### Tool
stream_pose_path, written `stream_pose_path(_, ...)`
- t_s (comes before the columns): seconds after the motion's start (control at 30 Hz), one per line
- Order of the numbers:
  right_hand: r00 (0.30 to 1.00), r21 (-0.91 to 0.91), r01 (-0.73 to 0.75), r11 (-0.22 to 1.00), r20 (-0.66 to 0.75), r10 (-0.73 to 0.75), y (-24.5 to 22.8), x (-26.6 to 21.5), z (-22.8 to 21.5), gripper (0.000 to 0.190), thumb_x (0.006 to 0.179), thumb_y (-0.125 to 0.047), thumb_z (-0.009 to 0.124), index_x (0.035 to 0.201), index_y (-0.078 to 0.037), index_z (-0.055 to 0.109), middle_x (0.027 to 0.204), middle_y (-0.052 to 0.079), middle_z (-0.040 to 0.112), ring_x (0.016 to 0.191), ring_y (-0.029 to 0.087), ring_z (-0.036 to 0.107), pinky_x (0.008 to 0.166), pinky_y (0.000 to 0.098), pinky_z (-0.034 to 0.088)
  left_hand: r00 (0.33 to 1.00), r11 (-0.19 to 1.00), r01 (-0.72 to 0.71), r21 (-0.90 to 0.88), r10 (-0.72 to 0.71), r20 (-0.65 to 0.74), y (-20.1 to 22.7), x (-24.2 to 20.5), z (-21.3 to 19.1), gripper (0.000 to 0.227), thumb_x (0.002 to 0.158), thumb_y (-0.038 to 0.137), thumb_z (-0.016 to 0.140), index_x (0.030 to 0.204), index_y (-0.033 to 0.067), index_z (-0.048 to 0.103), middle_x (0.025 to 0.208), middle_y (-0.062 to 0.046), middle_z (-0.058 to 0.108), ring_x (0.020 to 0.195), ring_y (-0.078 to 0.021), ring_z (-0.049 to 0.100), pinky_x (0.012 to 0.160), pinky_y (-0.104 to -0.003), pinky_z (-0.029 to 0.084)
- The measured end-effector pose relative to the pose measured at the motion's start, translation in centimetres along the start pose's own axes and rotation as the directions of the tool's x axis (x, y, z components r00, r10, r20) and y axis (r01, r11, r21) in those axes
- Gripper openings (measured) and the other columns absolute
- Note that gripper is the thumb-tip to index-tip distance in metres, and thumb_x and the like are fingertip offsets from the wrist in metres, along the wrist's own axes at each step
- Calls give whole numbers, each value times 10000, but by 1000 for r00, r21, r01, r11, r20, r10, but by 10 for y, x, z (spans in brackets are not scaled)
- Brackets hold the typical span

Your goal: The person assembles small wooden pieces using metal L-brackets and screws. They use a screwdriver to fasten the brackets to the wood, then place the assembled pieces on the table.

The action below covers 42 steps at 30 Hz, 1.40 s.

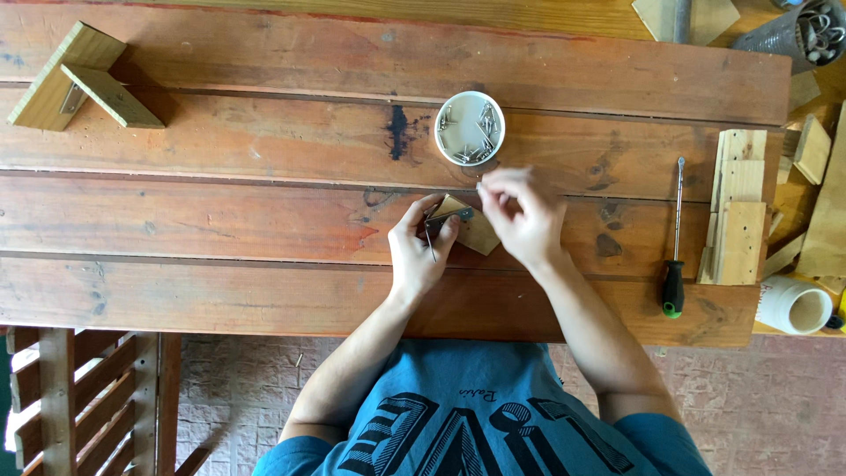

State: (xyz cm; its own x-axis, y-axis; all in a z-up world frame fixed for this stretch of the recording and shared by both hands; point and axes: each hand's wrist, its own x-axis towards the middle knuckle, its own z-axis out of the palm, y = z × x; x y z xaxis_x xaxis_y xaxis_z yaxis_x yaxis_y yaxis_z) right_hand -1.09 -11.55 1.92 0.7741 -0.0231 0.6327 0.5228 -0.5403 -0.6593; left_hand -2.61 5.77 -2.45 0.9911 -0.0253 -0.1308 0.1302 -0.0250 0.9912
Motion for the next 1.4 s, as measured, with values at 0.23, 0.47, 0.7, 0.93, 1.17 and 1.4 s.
stream_pose_path(0.23,984,-45,-178,983,-36,176,47,12,11,90,915,62,784,912,-10,730,923,120,762,730,227,700,501,274,535,992,995,-55,84,45,116,28,4,-2,399,874,165,780,1249,64,692,1054,-279,740,1006,-480,712,757,-516,611)
stream_pose_path(0.47,987,-115,-153,981,27,157,37,7,-1,58,939,-6,792,935,-18,735,990,143,763,739,255,690,495,306,528,977,990,-57,129,29,210,27,4,-4,420,886,148,791,1273,78,646,1020,-293,735,970,-492,713,727,-542,622)
stream_pose_path(0.7,921,-122,-296,947,226,317,-28,-15,-40,441,787,-196,920,1143,-18,731,1168,169,730,1014,367,710,718,435,601,980,995,-15,99,-5,198,18,7,-6,417,877,156,807,1245,76,629,999,-232,760,928,-395,755,720,-450,642)
stream_pose_path(0.93,943,-369,-162,915,216,254,-24,-67,-38,575,716,-158,911,1253,-105,712,1207,65,709,1057,294,667,815,424,566,968,973,-141,183,97,233,14,-2,4,410,843,162,845,1192,68,653,978,-201,767,900,-393,755,718,-455,639)
stream_pose_path(1.17,930,-436,-43,899,312,196,-21,-75,-59,484,689,-151,873,1152,-124,737,1179,49,711,1052,292,645,808,438,510,902,715,-406,569,214,375,14,-8,-11,458,803,351,843,1220,236,692,979,-31,755,848,-304,758,702,-421,635)
stream_pose_path(1.4,887,-475,1,880,407,218,-22,-77,-63,428,737,-188,842,1150,-153,739,1230,27,693,1104,274,613,830,428,466,811,482,-584,653,373,450,10,-13,-22,316,829,331,805,1104,213,703,817,-6,671,676,-262,728,573,-374,604)
